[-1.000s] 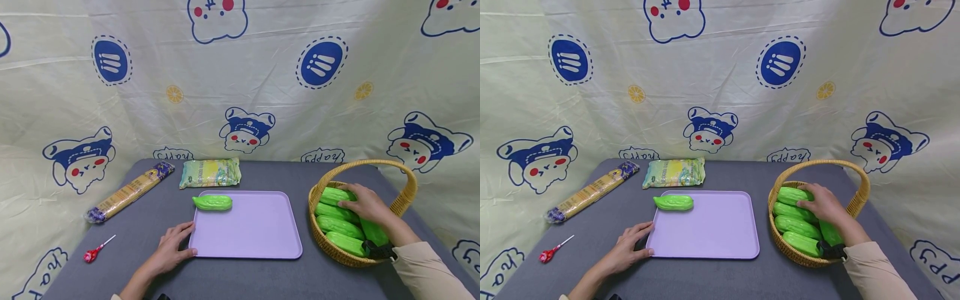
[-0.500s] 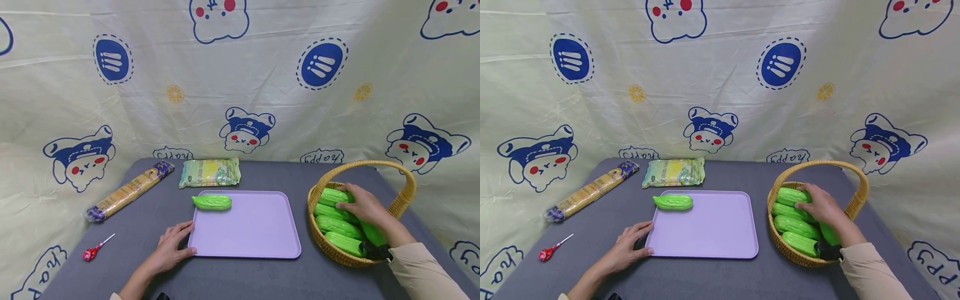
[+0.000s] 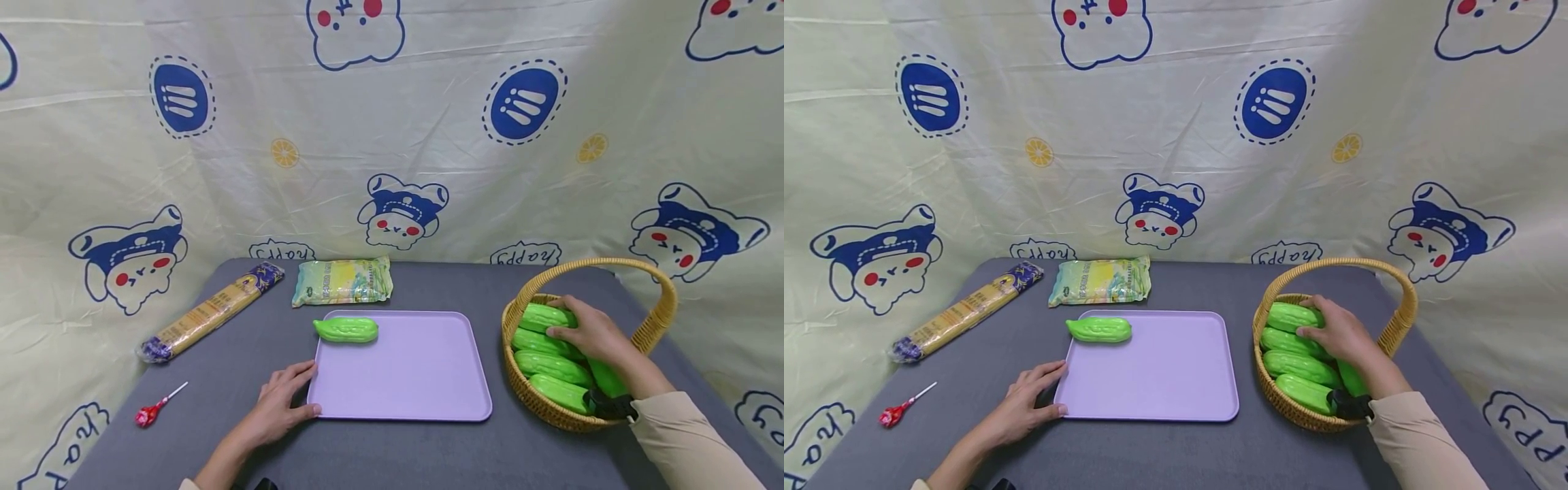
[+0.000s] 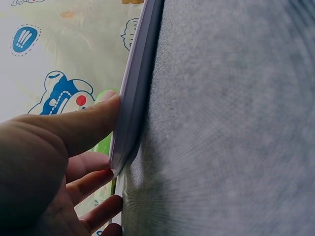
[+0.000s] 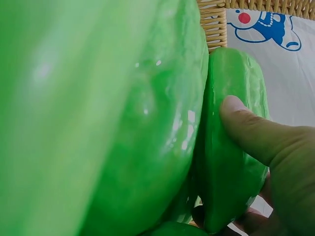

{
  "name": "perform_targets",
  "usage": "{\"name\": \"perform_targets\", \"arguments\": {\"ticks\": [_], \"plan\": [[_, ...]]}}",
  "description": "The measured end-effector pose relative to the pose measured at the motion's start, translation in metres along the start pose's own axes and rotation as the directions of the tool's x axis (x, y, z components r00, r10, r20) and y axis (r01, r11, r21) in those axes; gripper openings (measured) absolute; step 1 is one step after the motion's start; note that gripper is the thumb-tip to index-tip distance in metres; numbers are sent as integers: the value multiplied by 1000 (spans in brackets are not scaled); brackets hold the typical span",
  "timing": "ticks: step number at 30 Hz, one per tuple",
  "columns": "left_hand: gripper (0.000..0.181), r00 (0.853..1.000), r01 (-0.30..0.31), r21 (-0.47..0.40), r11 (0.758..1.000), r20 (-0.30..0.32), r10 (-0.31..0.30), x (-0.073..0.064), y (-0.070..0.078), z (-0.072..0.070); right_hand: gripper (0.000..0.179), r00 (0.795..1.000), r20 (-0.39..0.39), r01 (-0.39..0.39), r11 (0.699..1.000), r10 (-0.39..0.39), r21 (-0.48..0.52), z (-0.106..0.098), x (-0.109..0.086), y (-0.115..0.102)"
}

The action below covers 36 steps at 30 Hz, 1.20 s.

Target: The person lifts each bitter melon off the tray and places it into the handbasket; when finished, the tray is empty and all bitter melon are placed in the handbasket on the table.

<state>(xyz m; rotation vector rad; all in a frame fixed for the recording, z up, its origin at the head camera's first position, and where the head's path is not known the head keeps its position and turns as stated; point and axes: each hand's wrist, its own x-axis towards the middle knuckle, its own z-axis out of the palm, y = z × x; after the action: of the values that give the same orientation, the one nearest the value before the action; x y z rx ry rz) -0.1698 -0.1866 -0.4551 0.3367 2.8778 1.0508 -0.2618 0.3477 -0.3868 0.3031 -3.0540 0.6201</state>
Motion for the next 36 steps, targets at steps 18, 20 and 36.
{"name": "perform_targets", "arguments": {"ticks": [18,20,36], "plan": [[68,1000,-8,-4,1000,-5,8,0,0,2,74,1000,0,7,998,-7,64,-11,-11,-5],[67,1000,-4,-9,1000,-4,4,0,0,1,74,1000,-4,9,997,-9,72,-14,-13,-6],[68,1000,7,1,1000,5,-7,0,1,0,63,989,-127,77,997,-73,24,-29,-42,-35]]}}
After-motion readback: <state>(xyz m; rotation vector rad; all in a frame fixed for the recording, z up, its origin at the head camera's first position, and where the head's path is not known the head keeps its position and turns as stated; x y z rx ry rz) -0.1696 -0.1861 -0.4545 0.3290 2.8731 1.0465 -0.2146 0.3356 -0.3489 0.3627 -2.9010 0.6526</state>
